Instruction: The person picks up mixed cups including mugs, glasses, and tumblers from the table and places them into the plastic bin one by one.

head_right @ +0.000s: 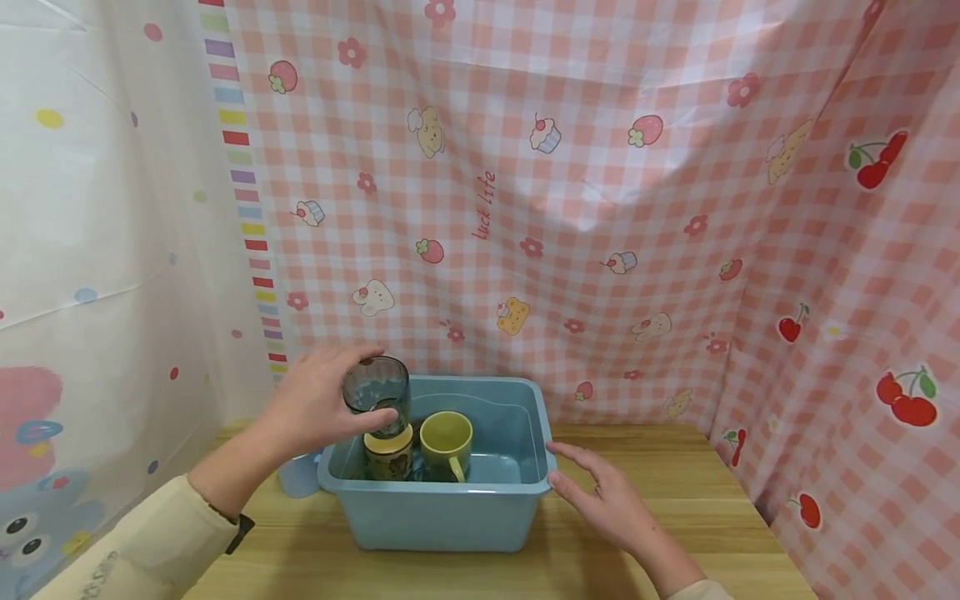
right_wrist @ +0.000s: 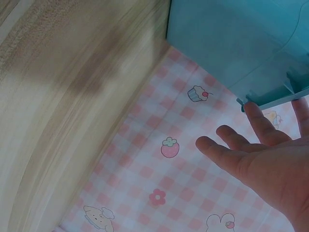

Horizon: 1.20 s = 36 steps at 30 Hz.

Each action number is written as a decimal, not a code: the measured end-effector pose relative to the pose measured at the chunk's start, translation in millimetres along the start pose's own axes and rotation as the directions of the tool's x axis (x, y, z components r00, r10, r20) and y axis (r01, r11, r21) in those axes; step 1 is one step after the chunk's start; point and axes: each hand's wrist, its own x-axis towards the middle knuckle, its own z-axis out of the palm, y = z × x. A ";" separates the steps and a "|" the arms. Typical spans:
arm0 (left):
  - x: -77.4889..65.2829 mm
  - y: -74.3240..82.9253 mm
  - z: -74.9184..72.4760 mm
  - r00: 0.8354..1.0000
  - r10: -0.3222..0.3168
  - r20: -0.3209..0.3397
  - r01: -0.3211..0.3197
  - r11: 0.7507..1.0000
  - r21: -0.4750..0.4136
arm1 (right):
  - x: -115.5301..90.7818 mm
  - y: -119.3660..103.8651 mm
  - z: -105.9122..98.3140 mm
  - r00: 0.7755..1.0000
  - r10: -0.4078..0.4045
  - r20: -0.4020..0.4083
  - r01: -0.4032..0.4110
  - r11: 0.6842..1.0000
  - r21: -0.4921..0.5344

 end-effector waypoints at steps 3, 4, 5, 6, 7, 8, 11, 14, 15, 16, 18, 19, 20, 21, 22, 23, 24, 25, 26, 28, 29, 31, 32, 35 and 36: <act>1.4 5.0 3.9 1.000 -0.006 0.015 0.006 1.000 -0.019 | 0.1 -0.4 -0.3 1.000 0.007 0.006 -0.007 1.000 0.004; 2.0 6.4 5.2 1.000 -0.007 0.020 0.007 1.000 -0.024 | 0.2 -0.5 -0.4 1.000 0.009 0.007 -0.009 1.000 0.005; 2.4 8.1 6.2 1.000 -0.006 0.025 0.007 0.999 -0.033 | 0.2 -0.5 -0.6 1.000 0.010 0.008 -0.010 1.000 0.004; 2.9 9.3 7.5 1.000 0.000 0.026 0.001 0.999 -0.038 | 0.2 -0.5 -0.7 1.000 0.011 0.009 -0.011 1.000 0.004; 3.5 10.4 9.1 1.000 0.006 0.027 -0.005 0.999 -0.043 | 0.3 -0.5 -0.7 1.000 0.012 0.010 -0.012 1.000 0.003; 4.0 11.4 10.7 1.000 0.013 0.028 -0.011 0.999 -0.051 | 0.3 -0.5 -0.8 1.000 0.012 0.010 -0.012 1.000 0.003; 5.8 13.8 16.2 0.999 0.039 0.025 -0.037 0.996 -0.076 | 0.5 -0.3 -0.7 1.000 0.014 0.012 -0.014 1.000 0.003; 7.2 15.6 22.5 0.998 0.045 0.032 -0.041 0.994 -0.103 | 0.5 -0.3 -0.5 1.000 0.018 0.013 -0.018 1.000 0.004; 7.7 16.1 24.5 0.998 0.043 0.037 -0.039 0.993 -0.113 | 0.4 -0.4 -0.5 1.000 0.019 0.013 -0.019 1.000 0.003; 8.1 16.7 26.3 0.998 0.038 0.044 -0.032 0.992 -0.124 | 0.3 -0.4 -0.4 1.000 0.020 0.013 -0.020 1.000 0.003; 8.9 18.2 29.3 0.998 0.029 0.057 -0.020 0.989 -0.145 | 0.2 -0.5 -0.3 1.000 0.020 0.012 -0.020 1.000 0.001; 9.2 19.1 30.5 0.998 0.023 0.066 -0.012 0.988 -0.156 | 0.2 -0.6 -0.3 1.000 0.018 0.013 -0.018 1.000 0.001; 9.5 19.9 31.6 0.997 0.019 0.073 -0.007 0.986 -0.165 | 0.2 -0.6 -0.3 1.000 0.016 0.013 -0.016 1.000 0.001; 9.6 20.6 32.6 0.997 0.014 0.081 0.000 0.984 -0.175 | 0.3 -0.7 -0.3 1.000 0.015 0.013 -0.015 1.000 0.002; 9.8 21.4 33.7 0.996 0.012 0.087 0.004 0.983 -0.185 | 0.3 -0.8 -0.4 1.000 0.013 0.014 -0.013 1.000 0.005; 9.8 22.4 34.5 0.996 0.010 0.093 0.008 0.981 -0.195 | 0.4 -0.8 -0.5 1.000 0.012 0.016 -0.013 1.000 0.007; 9.7 23.4 35.4 0.995 0.008 0.099 0.013 0.978 -0.207 | 0.4 -0.9 -0.6 1.000 0.011 0.017 -0.011 1.000 0.008; 9.7 24.2 36.4 0.994 0.009 0.105 0.016 0.974 -0.226 | 0.4 -1.0 -0.7 1.000 0.010 0.018 -0.010 1.000 0.008; 9.7 25.0 37.5 0.994 0.008 0.109 0.019 0.970 -0.243 | 0.4 -1.0 -0.8 1.000 0.009 0.018 -0.009 1.000 0.008; 9.7 26.8 40.1 0.993 0.004 0.122 0.030 0.960 -0.279 | 0.3 -1.0 -0.8 1.000 0.007 0.018 -0.007 1.000 0.005; 9.7 27.8 41.5 0.991 -0.001 0.132 0.041 0.953 -0.299 | 0.4 -0.7 -0.8 1.000 0.005 0.017 -0.005 1.000 0.001; 10.5 29.2 46.0 0.989 -0.012 0.150 0.064 0.937 -0.343 | 0.6 -0.3 -0.6 1.000 0.003 0.017 -0.003 1.000 -0.006; 10.8 30.5 48.0 0.987 -0.021 0.161 0.079 0.928 -0.363 | 0.8 -0.2 -0.5 1.000 0.007 0.017 -0.007 1.000 -0.007; 12.3 34.5 55.1 0.981 -0.040 0.191 0.119 0.900 -0.419 | 1.1 0.6 -0.4 1.000 0.022 0.020 -0.021 1.000 -0.009; 12.8 36.1 57.4 0.979 -0.044 0.198 0.128 0.890 -0.437 | 1.0 0.7 -0.5 0.999 0.025 0.022 -0.025 1.000 -0.008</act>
